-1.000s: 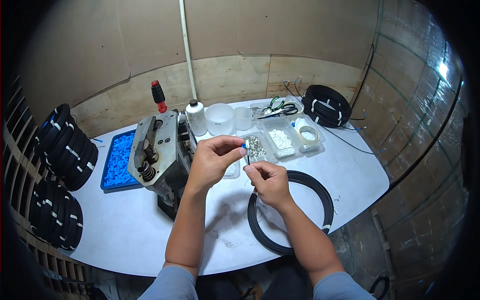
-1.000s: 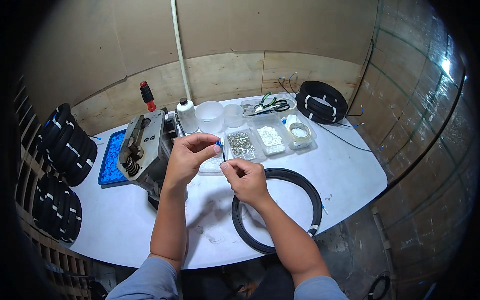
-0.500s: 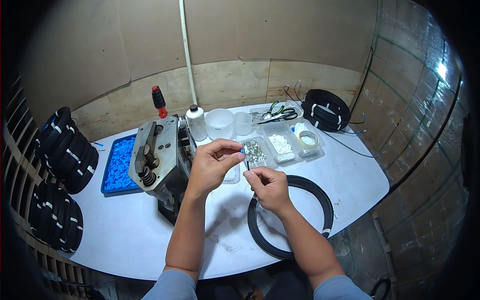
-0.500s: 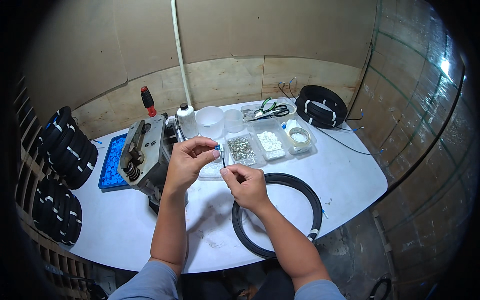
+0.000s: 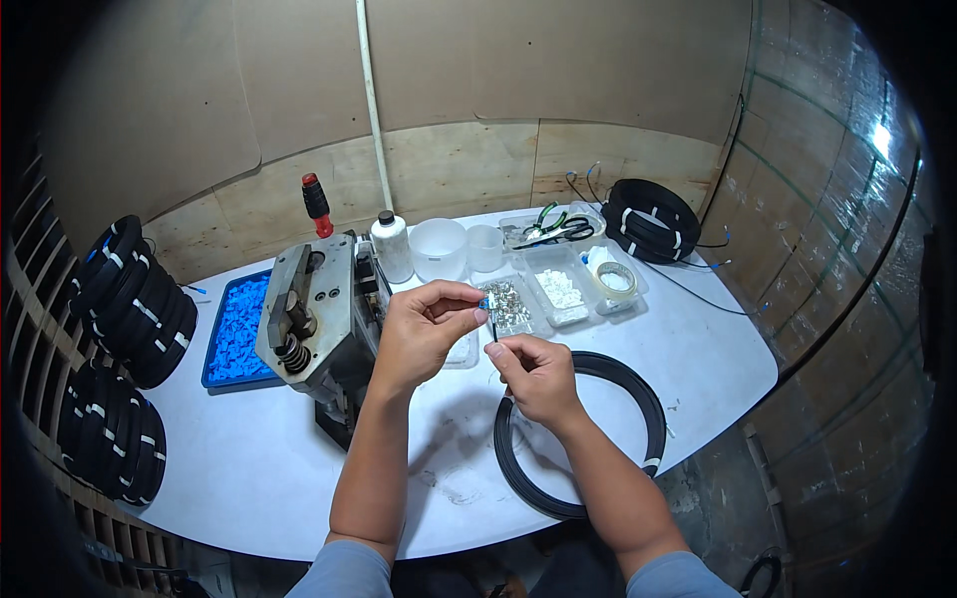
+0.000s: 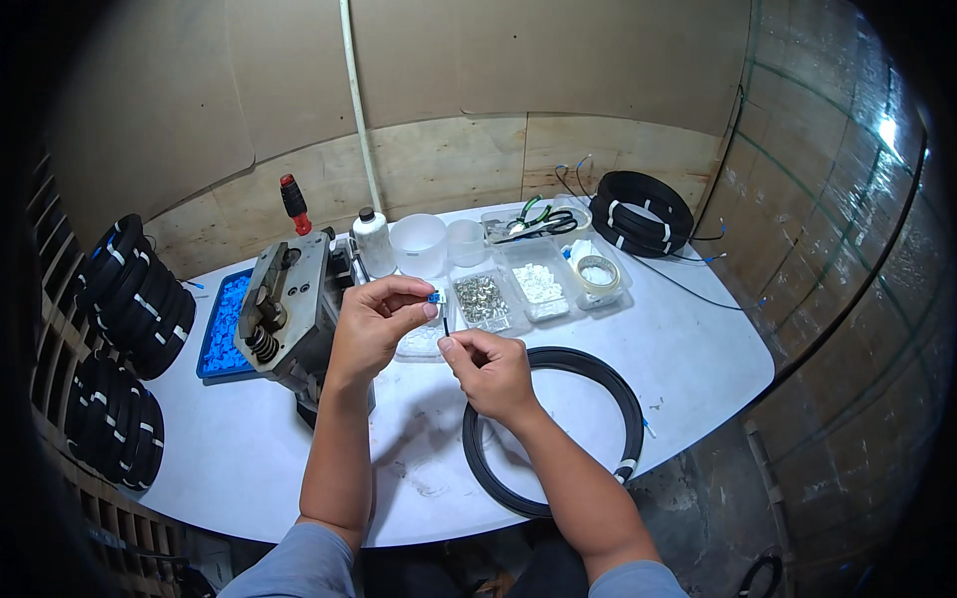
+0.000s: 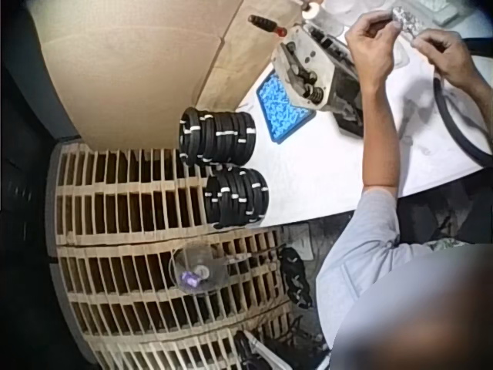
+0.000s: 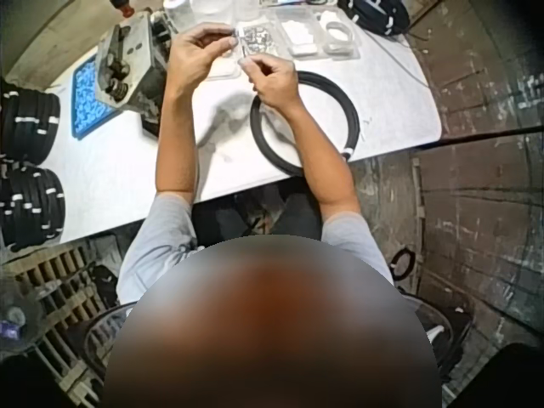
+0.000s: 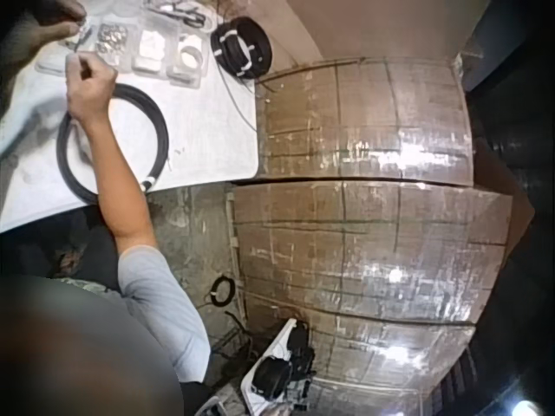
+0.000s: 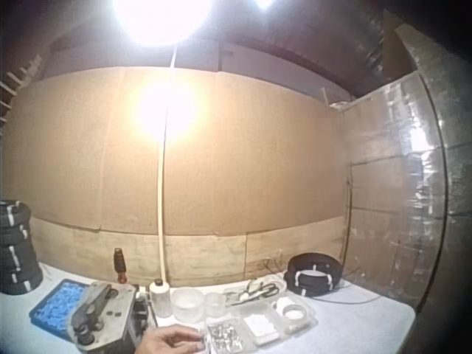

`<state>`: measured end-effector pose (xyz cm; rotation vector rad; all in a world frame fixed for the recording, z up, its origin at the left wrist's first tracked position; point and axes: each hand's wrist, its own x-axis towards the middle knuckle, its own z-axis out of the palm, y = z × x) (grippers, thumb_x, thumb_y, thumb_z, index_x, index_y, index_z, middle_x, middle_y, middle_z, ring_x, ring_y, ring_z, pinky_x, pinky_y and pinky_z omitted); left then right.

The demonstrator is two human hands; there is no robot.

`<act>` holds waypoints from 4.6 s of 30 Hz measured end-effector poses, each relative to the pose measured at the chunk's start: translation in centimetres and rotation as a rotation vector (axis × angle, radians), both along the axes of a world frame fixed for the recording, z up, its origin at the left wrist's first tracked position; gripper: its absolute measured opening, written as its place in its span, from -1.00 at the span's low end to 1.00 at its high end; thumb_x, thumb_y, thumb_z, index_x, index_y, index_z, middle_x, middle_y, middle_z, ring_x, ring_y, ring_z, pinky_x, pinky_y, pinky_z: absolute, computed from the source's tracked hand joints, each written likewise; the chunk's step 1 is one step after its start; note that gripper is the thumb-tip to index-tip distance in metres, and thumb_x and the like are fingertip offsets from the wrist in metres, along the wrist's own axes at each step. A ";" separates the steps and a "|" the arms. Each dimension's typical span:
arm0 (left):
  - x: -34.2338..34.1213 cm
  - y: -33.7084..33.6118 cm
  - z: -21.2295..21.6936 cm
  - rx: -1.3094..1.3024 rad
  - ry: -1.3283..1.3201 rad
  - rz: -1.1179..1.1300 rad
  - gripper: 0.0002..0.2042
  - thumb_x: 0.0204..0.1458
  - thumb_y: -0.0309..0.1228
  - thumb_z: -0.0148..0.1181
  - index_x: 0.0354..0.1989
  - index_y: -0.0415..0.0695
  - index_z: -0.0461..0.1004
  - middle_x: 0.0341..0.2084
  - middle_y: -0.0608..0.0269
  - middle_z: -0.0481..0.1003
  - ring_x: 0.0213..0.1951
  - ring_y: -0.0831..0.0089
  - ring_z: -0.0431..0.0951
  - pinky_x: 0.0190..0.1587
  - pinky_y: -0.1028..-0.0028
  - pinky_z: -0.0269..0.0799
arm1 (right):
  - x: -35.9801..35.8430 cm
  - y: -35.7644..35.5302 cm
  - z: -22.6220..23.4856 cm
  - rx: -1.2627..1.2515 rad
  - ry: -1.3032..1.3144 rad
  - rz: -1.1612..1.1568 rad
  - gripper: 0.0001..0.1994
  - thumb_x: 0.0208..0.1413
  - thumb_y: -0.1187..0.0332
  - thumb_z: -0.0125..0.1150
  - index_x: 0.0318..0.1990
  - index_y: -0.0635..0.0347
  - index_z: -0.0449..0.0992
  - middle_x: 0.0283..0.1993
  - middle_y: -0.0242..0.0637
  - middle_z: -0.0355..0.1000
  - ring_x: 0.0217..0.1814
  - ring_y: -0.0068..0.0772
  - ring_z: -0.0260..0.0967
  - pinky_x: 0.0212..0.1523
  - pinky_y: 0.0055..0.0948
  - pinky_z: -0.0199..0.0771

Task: The recorder prepares and processes electrical cables using an industrial crimping machine.

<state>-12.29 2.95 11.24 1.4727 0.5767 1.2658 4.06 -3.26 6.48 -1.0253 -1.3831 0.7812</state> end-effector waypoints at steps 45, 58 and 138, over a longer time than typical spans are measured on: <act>0.0 0.0 0.1 0.028 0.018 0.037 -0.82 -0.03 -0.63 0.37 -0.23 -0.30 0.59 -0.37 0.20 0.62 -0.30 0.56 0.60 -0.19 0.53 0.56 | -0.4 -0.3 0.4 -0.036 0.010 0.022 -0.81 0.21 0.32 0.26 -0.29 0.28 0.63 -0.61 -0.52 0.38 -0.61 -0.77 0.22 -0.60 -0.64 0.23; 0.1 -0.1 0.1 0.040 0.018 0.041 -0.83 -0.02 -0.62 0.36 -0.22 -0.30 0.59 -0.37 0.22 0.61 -0.30 0.57 0.59 -0.19 0.54 0.53 | -0.6 -0.5 0.7 -0.048 0.011 0.019 -0.80 0.21 0.31 0.26 -0.28 0.30 0.63 -0.63 -0.53 0.37 -0.61 -0.78 0.20 -0.60 -0.63 0.20; 1.2 1.7 -2.2 -0.610 -0.589 -0.421 -0.75 0.18 -0.42 0.19 0.01 -0.14 0.41 -0.26 0.15 0.54 -0.28 0.37 0.55 -0.21 0.48 0.50 | 0.0 -0.5 0.7 0.063 -0.001 0.042 -0.85 0.19 0.37 0.27 -0.29 0.27 0.64 -0.63 -0.54 0.35 -0.60 -0.78 0.19 -0.58 -0.64 0.17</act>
